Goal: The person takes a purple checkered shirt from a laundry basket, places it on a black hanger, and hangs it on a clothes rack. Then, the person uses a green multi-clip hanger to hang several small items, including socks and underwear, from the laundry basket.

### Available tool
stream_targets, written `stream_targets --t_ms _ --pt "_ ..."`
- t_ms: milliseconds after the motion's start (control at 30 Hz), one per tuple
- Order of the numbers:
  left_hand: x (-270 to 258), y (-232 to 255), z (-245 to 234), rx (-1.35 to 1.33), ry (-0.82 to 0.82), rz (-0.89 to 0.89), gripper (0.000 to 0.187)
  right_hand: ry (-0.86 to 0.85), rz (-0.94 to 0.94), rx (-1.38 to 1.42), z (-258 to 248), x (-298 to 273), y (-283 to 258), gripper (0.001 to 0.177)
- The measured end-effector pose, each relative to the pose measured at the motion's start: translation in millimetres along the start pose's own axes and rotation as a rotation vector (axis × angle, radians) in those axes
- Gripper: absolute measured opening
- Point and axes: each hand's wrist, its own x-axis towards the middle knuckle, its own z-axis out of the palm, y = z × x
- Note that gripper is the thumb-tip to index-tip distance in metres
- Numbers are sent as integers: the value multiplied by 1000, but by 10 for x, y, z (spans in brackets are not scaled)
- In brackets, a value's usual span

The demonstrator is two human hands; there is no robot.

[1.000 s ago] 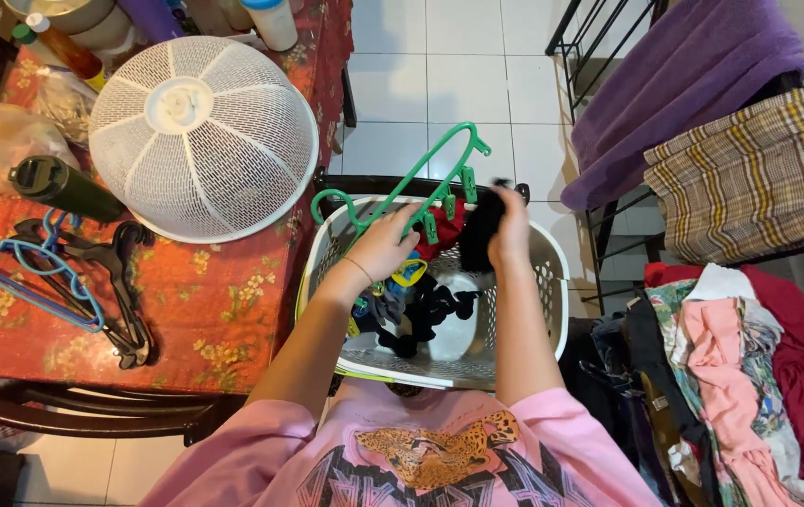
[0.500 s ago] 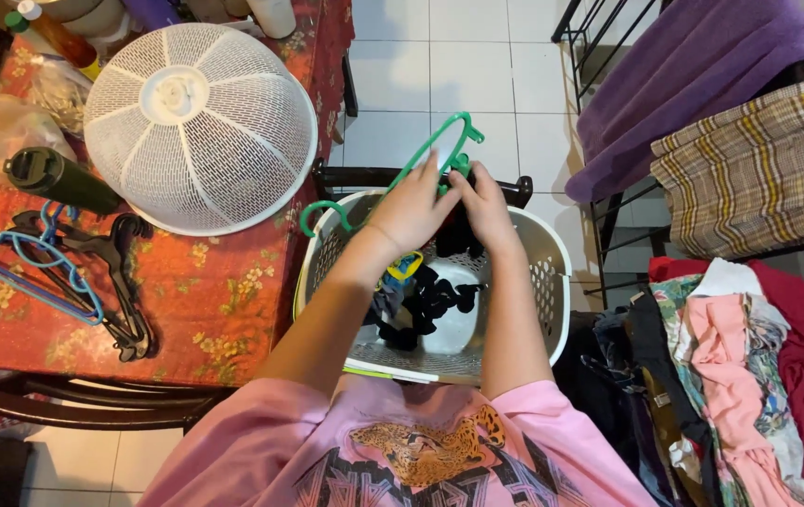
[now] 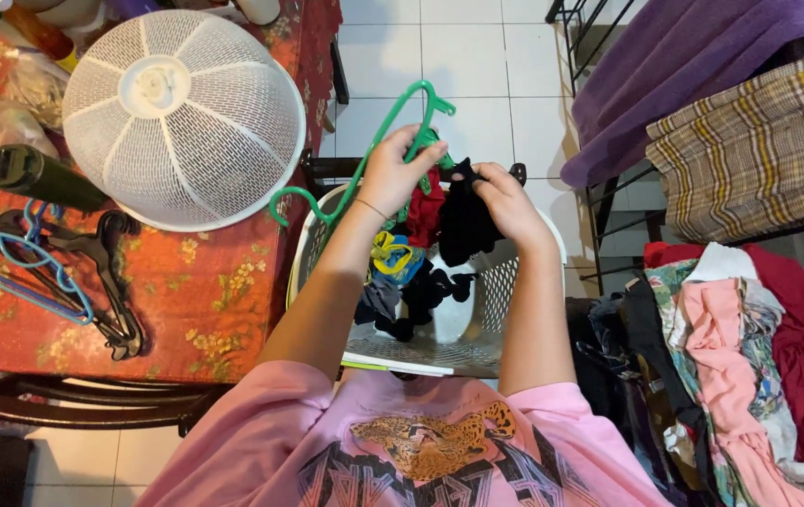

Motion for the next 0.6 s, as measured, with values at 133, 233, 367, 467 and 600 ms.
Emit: stream_targets --t_ms 133,233,367,467,600 --pt "-28 23 -146 -246 52 -66 39 -109 -40 -198 -159 -1 -144 29" --pt "-41 -35 -176 -419 44 -37 38 -136 -98 -321 -200 -33 -380 26" --pt "-34 -6 -195 -484 9 -59 35 -85 -175 -422 -231 -38 -577 27" --pt "-58 62 -207 -515 -1 -66 34 -51 -115 -328 -189 -31 -624 31" --pt "-123 138 -252 -530 -10 -88 29 10 -72 -24 -79 2 -539 25"
